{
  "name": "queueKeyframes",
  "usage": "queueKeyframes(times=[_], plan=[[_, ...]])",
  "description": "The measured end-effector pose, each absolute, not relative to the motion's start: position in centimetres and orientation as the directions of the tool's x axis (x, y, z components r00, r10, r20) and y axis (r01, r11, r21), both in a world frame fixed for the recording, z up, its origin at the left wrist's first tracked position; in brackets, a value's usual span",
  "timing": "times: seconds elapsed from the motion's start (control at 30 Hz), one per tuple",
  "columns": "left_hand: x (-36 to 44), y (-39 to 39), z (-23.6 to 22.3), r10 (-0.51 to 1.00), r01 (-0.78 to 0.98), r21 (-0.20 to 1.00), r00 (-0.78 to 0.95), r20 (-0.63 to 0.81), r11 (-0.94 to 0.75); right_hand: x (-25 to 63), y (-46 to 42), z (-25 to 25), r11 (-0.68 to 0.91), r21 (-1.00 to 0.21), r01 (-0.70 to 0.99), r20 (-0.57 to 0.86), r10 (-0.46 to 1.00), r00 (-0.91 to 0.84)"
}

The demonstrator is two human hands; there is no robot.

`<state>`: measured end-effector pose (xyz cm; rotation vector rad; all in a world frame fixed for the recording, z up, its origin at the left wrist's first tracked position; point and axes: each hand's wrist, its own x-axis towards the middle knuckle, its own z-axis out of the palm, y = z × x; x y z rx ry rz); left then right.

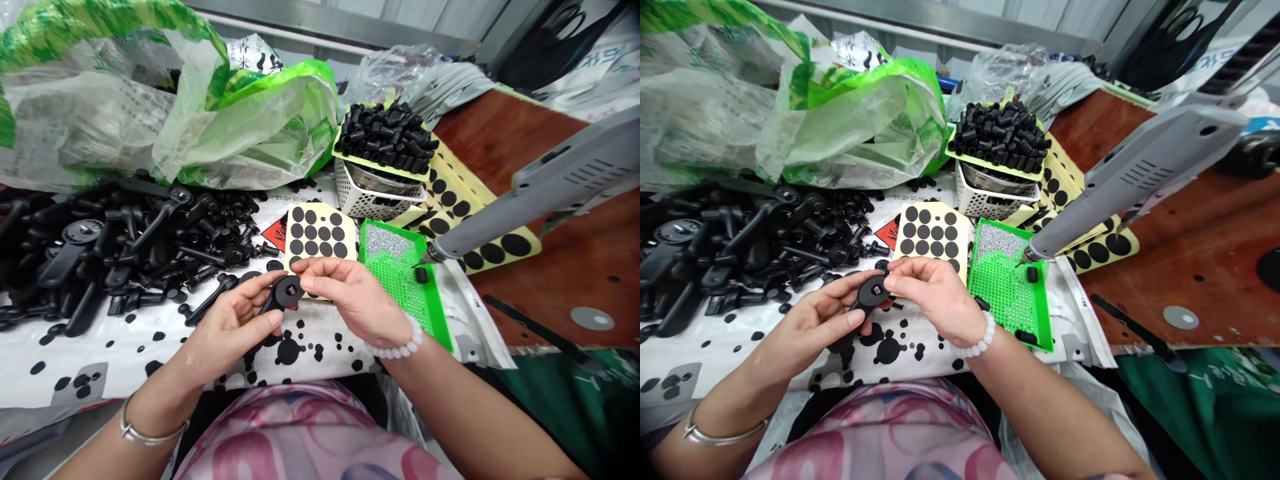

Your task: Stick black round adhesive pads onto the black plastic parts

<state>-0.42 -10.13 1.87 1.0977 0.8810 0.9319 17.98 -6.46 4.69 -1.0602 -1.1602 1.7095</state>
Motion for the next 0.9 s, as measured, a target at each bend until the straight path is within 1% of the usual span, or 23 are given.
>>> queueKeyframes(times=[0.3, 0.47, 0.67, 0.9], plan=[[-0.1, -10.1, 1.9, 0.932, -0.152, 0.968, 0.335, -0.137, 0.197, 18.0, -6.6, 4.1, -0.257, -0.955, -0.146, -0.199, 0.924, -0.326], [0.5, -10.0, 2.0, 0.952, -0.128, 0.977, 0.275, -0.132, 0.172, 17.9, -6.6, 3.8, -0.247, -0.959, -0.141, -0.193, 0.928, -0.318], [1.3, -10.0, 2.1, 0.98, -0.053, 0.987, 0.133, -0.146, 0.154, 17.7, -6.7, 3.8, -0.248, -0.961, -0.118, -0.205, 0.933, -0.296], [1.5, -9.8, 1.9, 0.983, 0.008, 0.988, 0.099, -0.153, 0.153, 17.6, -6.7, 3.5, -0.211, -0.976, -0.052, -0.19, 0.945, -0.267]])
